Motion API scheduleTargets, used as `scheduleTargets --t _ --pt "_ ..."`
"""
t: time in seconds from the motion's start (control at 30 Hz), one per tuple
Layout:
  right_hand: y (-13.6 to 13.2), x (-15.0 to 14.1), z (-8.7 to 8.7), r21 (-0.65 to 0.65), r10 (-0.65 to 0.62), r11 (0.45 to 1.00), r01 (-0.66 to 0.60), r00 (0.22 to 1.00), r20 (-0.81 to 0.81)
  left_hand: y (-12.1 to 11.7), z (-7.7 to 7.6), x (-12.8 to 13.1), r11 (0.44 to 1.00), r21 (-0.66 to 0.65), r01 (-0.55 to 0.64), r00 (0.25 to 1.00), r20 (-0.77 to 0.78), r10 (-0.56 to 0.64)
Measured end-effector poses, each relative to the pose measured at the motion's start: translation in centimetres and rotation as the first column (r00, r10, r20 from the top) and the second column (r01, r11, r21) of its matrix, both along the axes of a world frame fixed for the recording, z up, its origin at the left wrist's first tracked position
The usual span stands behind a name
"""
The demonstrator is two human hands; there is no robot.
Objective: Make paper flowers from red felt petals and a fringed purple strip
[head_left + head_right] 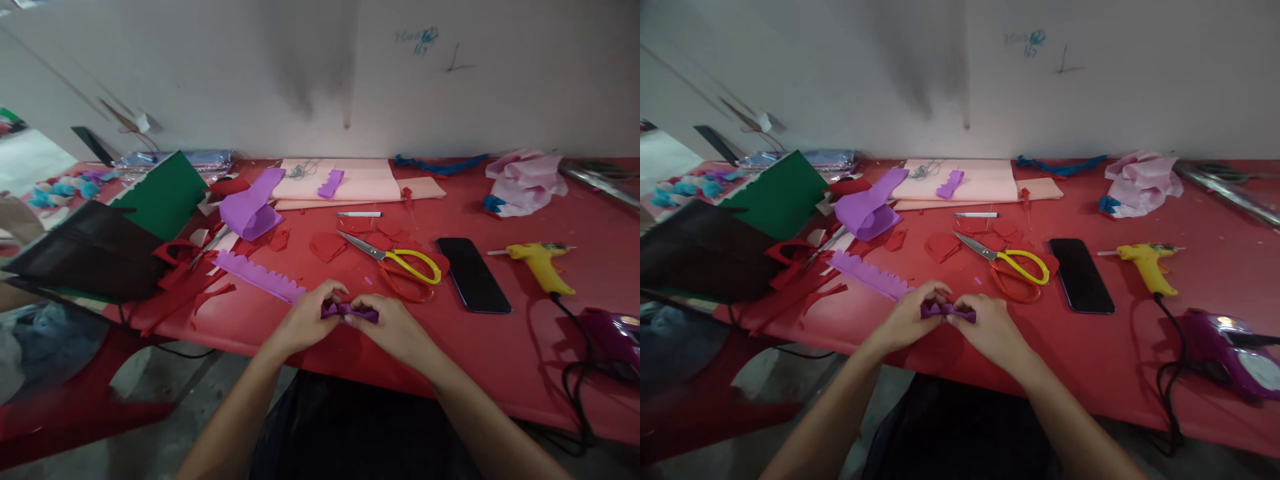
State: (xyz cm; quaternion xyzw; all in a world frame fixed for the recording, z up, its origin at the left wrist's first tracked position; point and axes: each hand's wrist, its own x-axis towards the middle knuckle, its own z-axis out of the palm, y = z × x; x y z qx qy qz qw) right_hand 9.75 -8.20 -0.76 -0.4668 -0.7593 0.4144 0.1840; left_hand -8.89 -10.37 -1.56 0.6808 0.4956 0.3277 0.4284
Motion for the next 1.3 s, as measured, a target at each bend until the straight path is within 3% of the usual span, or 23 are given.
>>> scheduleTargets --t 0.17,0.37,0.67,0.9,1.07,1.3 --pt "-0.08 0.27 -0.61 -0.041 -0.034 0.999 0.03 0.995 -0.095 0.02 0.62 -0.05 0.996 0.077 0.039 0.997 0.056 -0.044" --pt "-0.15 0.25 -0.76 -0.038 -0.09 0.996 0.085 0.982 -0.165 0.1 0.41 0.2 0.993 0.079 -0.093 0.993 0.084 0.087" --pt "-0.41 0.19 -0.51 0.088 -0.093 0.991 0.104 0.988 -0.12 -0.04 1.01 0.65 0.977 0.197 -0.086 0.982 -0.151 0.117" --pt "-0.67 -0.17 -0.61 0.096 -0.172 0.975 0.199 0.957 -0.233 0.02 0.89 0.86 0.986 0.134 -0.099 0.988 -0.105 0.114" --pt "-0.7 -0.23 -0.3 0.167 -0.114 0.974 0.153 0.969 -0.221 0.0 0.93 0.84 0.984 0.116 -0.136 0.99 -0.026 0.14" --pt "-0.57 -0.38 -0.45 0.223 -0.11 0.963 0.148 0.978 -0.174 -0.12 1.02 0.73 0.983 0.126 -0.133 0.985 -0.088 0.145"
